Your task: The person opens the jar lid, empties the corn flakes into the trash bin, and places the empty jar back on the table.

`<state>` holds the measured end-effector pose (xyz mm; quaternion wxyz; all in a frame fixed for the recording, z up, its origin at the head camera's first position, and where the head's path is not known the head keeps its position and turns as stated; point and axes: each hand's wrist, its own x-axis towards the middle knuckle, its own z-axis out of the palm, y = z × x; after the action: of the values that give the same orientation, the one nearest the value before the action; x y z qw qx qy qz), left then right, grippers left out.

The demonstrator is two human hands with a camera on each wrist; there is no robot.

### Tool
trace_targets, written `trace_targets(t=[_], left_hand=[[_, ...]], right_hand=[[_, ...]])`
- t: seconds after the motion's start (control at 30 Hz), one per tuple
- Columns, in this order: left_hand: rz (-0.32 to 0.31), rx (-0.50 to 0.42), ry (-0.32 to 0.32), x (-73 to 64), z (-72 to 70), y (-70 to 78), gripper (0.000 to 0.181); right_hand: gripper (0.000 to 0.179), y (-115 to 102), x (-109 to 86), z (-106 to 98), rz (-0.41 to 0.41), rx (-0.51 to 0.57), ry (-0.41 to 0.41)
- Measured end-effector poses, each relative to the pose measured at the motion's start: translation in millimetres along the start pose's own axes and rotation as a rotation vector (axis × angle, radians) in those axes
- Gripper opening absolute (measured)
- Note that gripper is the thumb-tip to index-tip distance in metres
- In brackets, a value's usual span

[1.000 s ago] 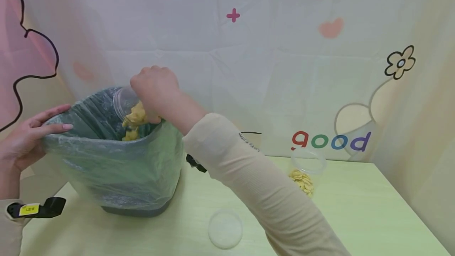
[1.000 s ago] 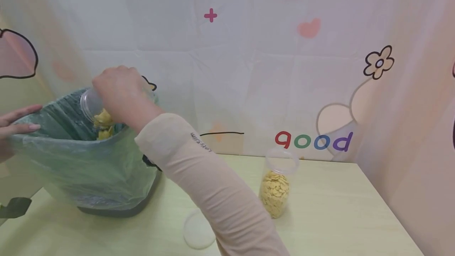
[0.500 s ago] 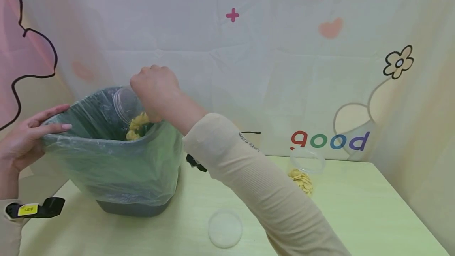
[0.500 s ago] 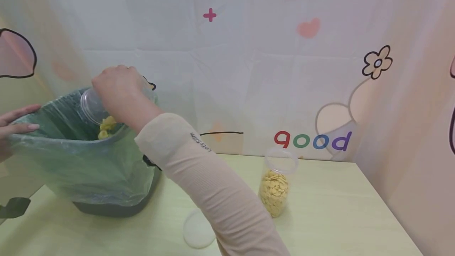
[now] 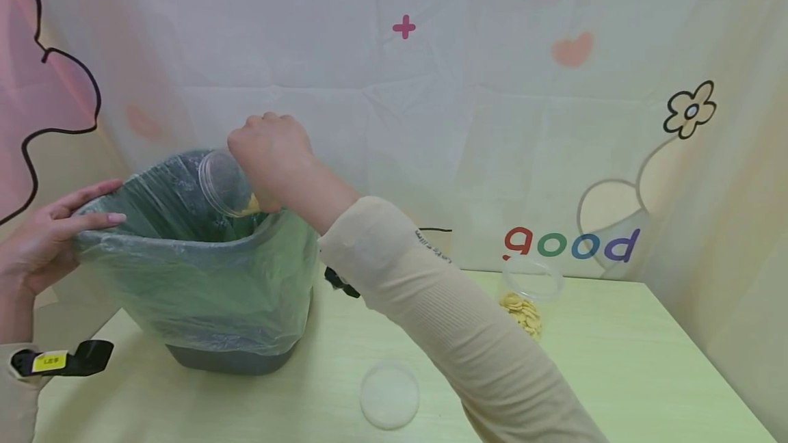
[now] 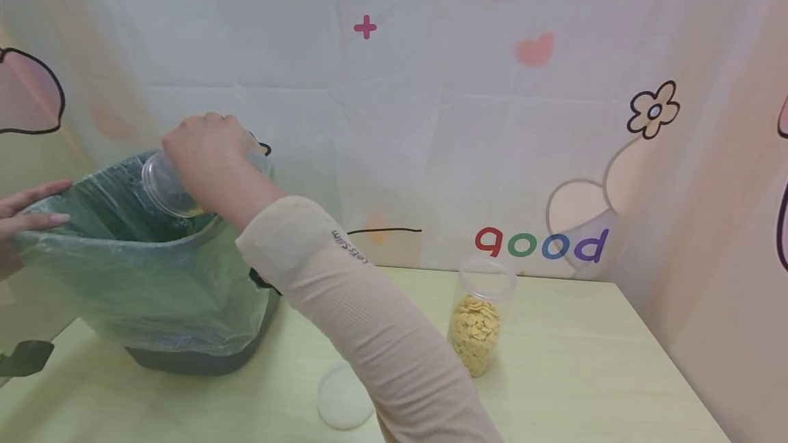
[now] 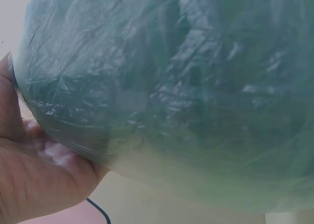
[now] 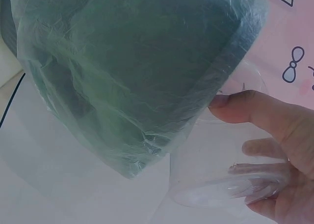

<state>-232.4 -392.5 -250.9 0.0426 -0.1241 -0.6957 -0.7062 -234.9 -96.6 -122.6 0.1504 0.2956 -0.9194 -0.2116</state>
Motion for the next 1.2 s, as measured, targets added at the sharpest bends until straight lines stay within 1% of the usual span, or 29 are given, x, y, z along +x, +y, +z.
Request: trace_targets(t=[0.17,0.27,0.4,0.5,0.63,0.73,0.87,0.97,1.1,1.2], left_hand=[[0.002,-0.013,-0.01,-0.6,0.0,0.2,0.045],[-0.001,0.022,0.008,1.0,-0.2,-0.4,0.046],[0.001,0.031,0.01,2.9,-2.3,-1.9,0.047],[0.01,-0.006,-0.01,2.4,-4.3,-3.3,0.047],[0.008,-0.012,-0.007,1.6,-3.9,-3.7,0.047],[0.0,0.009,0.005,1.5,-2.4,-2.4,0.048],[-0.008,0.02,0.009,0.9,-1.0,-0.4,0.047],[-0.013,0.01,0.005,0.3,-0.7,0.5,0.046],[-0.008,0.018,0.005,-0.1,0.4,1.2,0.046],[0.003,0.022,-0.009,-0.5,1.6,1.7,0.046]], right_hand=[[0.03,0,0.1,0,-0.001,0.002,0.001],[0.03,0,0.0,0,-0.003,-0.002,0.004],[0.029,0,-0.5,0,-0.012,-0.015,0.009],[0.032,-1,-1.0,1,-0.028,-0.029,0.015],[0.043,-3,-1.1,1,-0.042,-0.049,0.019],[0.049,-5,-0.7,1,-0.041,-0.073,0.008],[0.05,-8,-0.5,0,-0.036,-0.108,-0.003],[0.049,-10,-0.4,0,-0.035,-0.129,-0.001],[0.055,-14,1.4,0,-0.04,-0.159,-0.015],[0.054,-17,4.0,0,-0.053,-0.171,-0.031]])
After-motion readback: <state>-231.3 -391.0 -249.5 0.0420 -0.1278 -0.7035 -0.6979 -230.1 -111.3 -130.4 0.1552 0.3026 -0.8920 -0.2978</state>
